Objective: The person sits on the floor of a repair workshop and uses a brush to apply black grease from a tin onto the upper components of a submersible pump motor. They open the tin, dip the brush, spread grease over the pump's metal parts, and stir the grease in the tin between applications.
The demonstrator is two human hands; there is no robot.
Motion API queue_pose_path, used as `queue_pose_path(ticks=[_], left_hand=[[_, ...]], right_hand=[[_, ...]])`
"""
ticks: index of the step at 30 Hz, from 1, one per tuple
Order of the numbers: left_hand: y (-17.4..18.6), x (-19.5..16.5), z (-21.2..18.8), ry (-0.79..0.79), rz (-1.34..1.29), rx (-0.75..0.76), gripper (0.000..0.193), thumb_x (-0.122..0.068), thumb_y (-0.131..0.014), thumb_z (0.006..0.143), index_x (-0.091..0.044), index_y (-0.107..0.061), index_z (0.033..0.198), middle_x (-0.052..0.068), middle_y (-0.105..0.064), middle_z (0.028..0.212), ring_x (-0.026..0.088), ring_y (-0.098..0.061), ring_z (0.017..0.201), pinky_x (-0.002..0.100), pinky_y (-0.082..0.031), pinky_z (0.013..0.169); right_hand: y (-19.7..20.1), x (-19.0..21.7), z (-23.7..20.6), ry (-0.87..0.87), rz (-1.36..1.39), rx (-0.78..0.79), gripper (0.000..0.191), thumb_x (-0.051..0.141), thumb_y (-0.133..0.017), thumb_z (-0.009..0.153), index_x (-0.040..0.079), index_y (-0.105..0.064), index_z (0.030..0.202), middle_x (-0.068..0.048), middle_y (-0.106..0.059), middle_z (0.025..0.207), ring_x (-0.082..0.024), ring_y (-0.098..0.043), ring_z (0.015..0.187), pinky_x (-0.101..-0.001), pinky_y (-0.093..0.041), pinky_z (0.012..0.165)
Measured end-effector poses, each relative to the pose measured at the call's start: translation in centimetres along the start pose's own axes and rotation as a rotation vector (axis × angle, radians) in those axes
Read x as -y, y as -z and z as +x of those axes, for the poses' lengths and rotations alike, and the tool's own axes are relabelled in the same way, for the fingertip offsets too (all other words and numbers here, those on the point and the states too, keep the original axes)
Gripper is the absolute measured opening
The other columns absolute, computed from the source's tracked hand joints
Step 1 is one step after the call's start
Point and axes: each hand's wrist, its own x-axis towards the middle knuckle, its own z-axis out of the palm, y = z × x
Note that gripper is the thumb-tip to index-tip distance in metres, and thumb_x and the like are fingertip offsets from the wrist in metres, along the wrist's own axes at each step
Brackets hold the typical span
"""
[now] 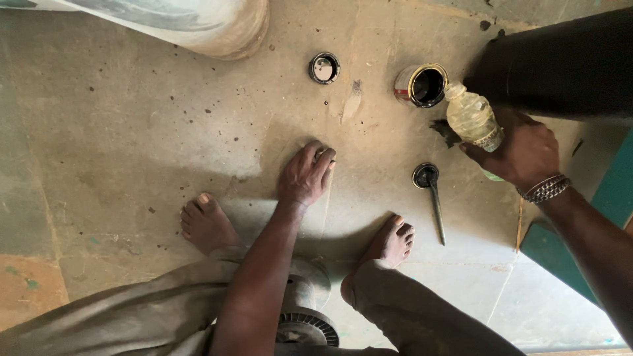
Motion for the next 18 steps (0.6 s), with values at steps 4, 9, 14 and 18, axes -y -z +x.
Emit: queue_pose_path(ticks=[4,9,14,18], left_hand=[[0.03,-0.01,-0.01,0.006,0.006,0.004,0.024,-0.024,-0.072,0.094,-0.02,-0.064,0.117,0.008,-0.056,0.121,0.03,-0.066,0.097,0.045,-0.057,0.081],[0.08,-0.02,0.14,-0.002,0.018,0.004,0.026,-0.025,-0.073,0.093,-0.02,-0.063,0.117,0.008,-0.056,0.12,0.03,-0.066,0.096,0.045,-0.056,0.08],[0.32,0.07,0.22,0.005,-0.048,0.019,0.032,-0.023,-0.078,0.091,-0.019,-0.062,0.118,0.009,-0.057,0.116,0.028,-0.066,0.095,0.044,-0.056,0.079],[0.74,0.17,0.18,0.008,-0.122,0.014,0.041,-0.02,-0.081,0.086,-0.015,-0.062,0.122,0.01,-0.058,0.117,0.029,-0.067,0.097,0.044,-0.056,0.081]], right_hand=[[-0.02,-0.08,-0.03,0.03,0.008,-0.05,0.076,0.068,-0.074,0.081,0.011,-0.071,0.13,-0.017,-0.075,0.109,-0.032,-0.075,0.085,-0.0451,-0.06,0.073],[-0.02,-0.1,0.08,0.011,-0.088,-0.01,0.081,0.074,-0.071,0.08,0.012,-0.07,0.132,-0.016,-0.076,0.108,-0.03,-0.075,0.082,-0.043,-0.06,0.068],[0.18,-0.03,0.16,-0.022,-0.099,0.029,0.081,0.075,-0.07,0.081,0.014,-0.07,0.135,-0.015,-0.076,0.109,-0.029,-0.075,0.081,-0.0427,-0.06,0.065],[0.21,-0.06,0.2,0.017,-0.058,-0.008,0.08,0.074,-0.07,0.082,0.014,-0.07,0.135,-0.015,-0.076,0.109,-0.03,-0.075,0.085,-0.0436,-0.059,0.068]])
